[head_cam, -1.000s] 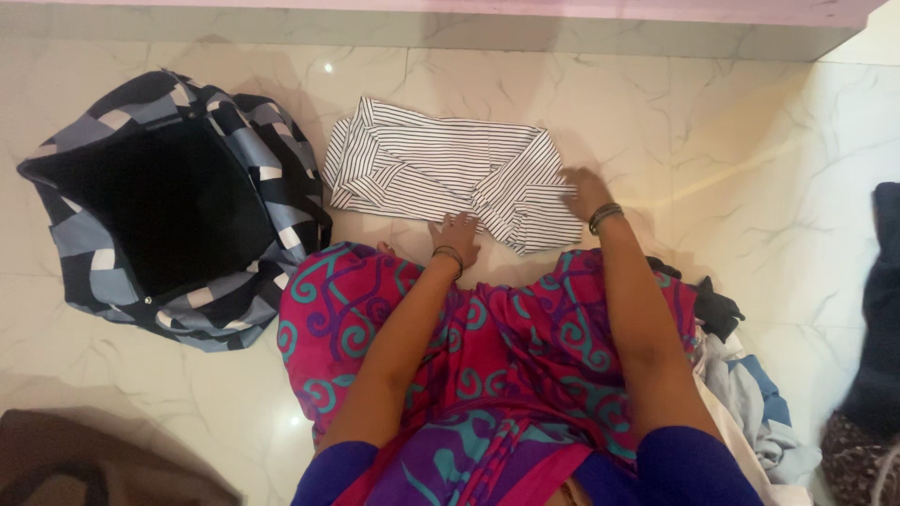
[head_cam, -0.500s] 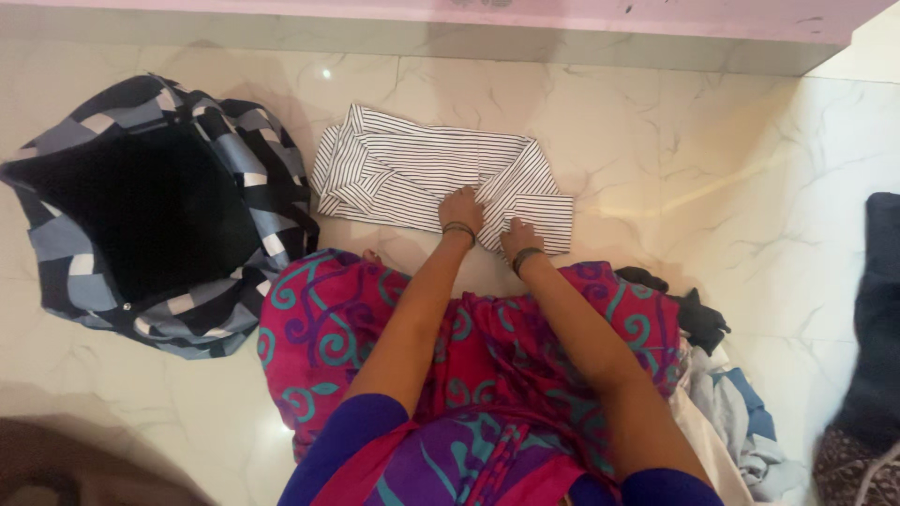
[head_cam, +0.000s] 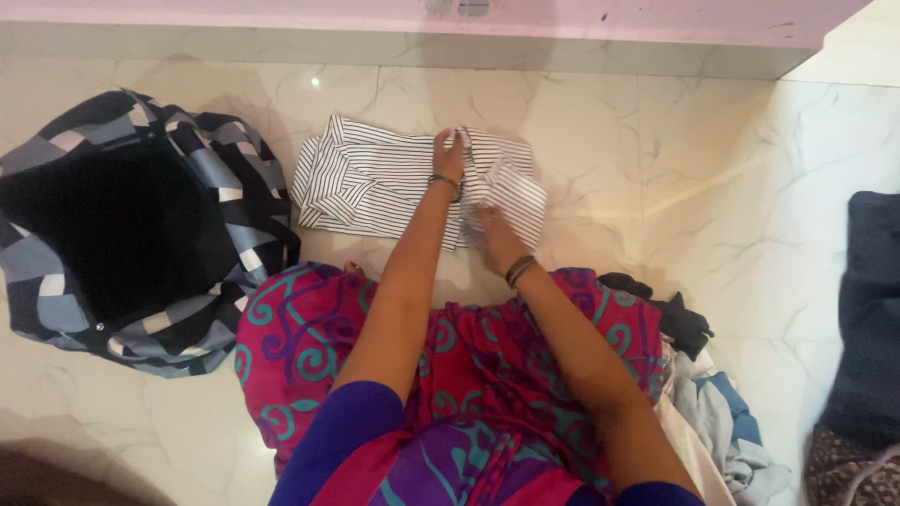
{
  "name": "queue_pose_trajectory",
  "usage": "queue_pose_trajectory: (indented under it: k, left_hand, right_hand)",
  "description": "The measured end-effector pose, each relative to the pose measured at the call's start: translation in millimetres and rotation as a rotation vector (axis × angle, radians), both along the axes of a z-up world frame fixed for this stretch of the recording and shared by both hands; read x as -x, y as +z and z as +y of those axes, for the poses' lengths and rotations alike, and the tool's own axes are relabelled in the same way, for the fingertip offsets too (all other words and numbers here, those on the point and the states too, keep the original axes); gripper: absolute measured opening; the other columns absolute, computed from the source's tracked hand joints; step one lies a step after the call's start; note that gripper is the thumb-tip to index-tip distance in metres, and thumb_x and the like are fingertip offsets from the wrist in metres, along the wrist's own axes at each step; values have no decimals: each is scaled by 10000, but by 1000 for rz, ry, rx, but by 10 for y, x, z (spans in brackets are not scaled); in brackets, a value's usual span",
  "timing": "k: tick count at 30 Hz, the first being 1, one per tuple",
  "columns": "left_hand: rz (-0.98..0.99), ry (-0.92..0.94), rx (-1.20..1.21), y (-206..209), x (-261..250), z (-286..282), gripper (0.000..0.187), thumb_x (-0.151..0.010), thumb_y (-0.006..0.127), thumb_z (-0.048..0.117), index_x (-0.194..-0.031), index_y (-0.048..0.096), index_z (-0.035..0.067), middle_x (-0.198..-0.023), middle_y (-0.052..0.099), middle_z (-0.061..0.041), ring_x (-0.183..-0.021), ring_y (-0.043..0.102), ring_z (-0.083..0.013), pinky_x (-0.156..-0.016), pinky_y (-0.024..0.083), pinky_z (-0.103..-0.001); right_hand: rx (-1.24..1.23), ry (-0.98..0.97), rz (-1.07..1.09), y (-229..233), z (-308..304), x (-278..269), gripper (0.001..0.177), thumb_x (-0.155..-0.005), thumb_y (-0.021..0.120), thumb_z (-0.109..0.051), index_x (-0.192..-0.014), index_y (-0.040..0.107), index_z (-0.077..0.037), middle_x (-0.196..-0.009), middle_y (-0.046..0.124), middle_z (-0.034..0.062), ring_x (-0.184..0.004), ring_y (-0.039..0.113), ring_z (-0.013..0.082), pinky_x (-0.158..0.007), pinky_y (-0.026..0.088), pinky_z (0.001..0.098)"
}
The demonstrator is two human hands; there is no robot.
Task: The person folds a striped shirt on the floor. They smooth the fabric, fold the sleeves inward, fold the shirt in half lengthwise, and then fold it into a compact rectangle.
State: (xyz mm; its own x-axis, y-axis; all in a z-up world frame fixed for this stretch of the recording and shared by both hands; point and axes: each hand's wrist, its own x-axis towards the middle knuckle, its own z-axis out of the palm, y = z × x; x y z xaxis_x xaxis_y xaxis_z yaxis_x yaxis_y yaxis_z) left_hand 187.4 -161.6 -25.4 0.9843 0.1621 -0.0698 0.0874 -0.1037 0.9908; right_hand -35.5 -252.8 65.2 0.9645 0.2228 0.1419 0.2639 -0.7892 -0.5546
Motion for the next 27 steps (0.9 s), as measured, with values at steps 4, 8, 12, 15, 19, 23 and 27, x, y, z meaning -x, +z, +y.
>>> queue_pose_trajectory:
  k: [4,8,12,15,19,23,27]
  left_hand:
    - [-544,-337,-1027,-343,105,591,741,-703,783,350,-1262,519,-58,-979,761,-180,-924,710,-383,-848,577,-470]
    - [430,-185,590,-399,456,809,435,-986,641,424,-1161,478,60,-789,673,-167,-566,546,-267,-494,385,-409]
    - [483,-338,-187,-180,842,854,649,-995,640,540,-850,745,-84,-729,723,-178,-578,674,-252,-505,529,-328]
    - [564,-484,-489,24,1079,766,717,-994,629,622,-788,738,-55,-731,743,-191,-604,681,-248,-514,490,-303]
    - [724,-424,-93,56,1273,539,576,-882,746,506,-849,702,-67,-744,738,-183,-597,726,-261,-498,594,-358]
    - [541,-387,-33,-156,1329,398,356,-859,722,361,-871,696,6,-687,676,-110,-540,672,-227,-481,584,-375]
    - [328,-413,-15,-285,1281,305,292,-891,701,345,-854,717,56,-679,645,-65,-549,613,-171,-467,526,-332]
  right_hand:
    - [87,214,339,-533,-51,-10,809,-758,761,-104,-1492,420,-107,-1424,481,271,-1295,493,433,-1070,418,462]
    - [235,51,495,-833,-631,-218,572,-864,716,-246,-1407,589,-121,-1300,641,216,-1250,580,382,-1067,461,456]
    - [203,-269,311,-752,-1206,-357,484,-869,737,-224,-1314,639,-62,-1212,662,258,-1135,631,412,-988,510,479]
    - [128,-304,285,-616,-1216,-368,405,-859,759,-254,-1201,676,-53,-1153,695,228,-1099,649,401,-963,529,473]
    - [91,-185,264,-512,-762,-319,399,-802,776,-263,-1144,689,-75,-1071,720,183,-1051,668,368,-933,540,472]
    - [232,-156,211,-551,-298,-276,537,-725,841,-268,-1157,629,-29,-1102,661,213,-1026,622,399,-782,521,527]
    - [172,-219,78,-726,-295,-464,344,-769,785,-162,-1084,705,-52,-996,702,169,-918,671,363,-748,550,476]
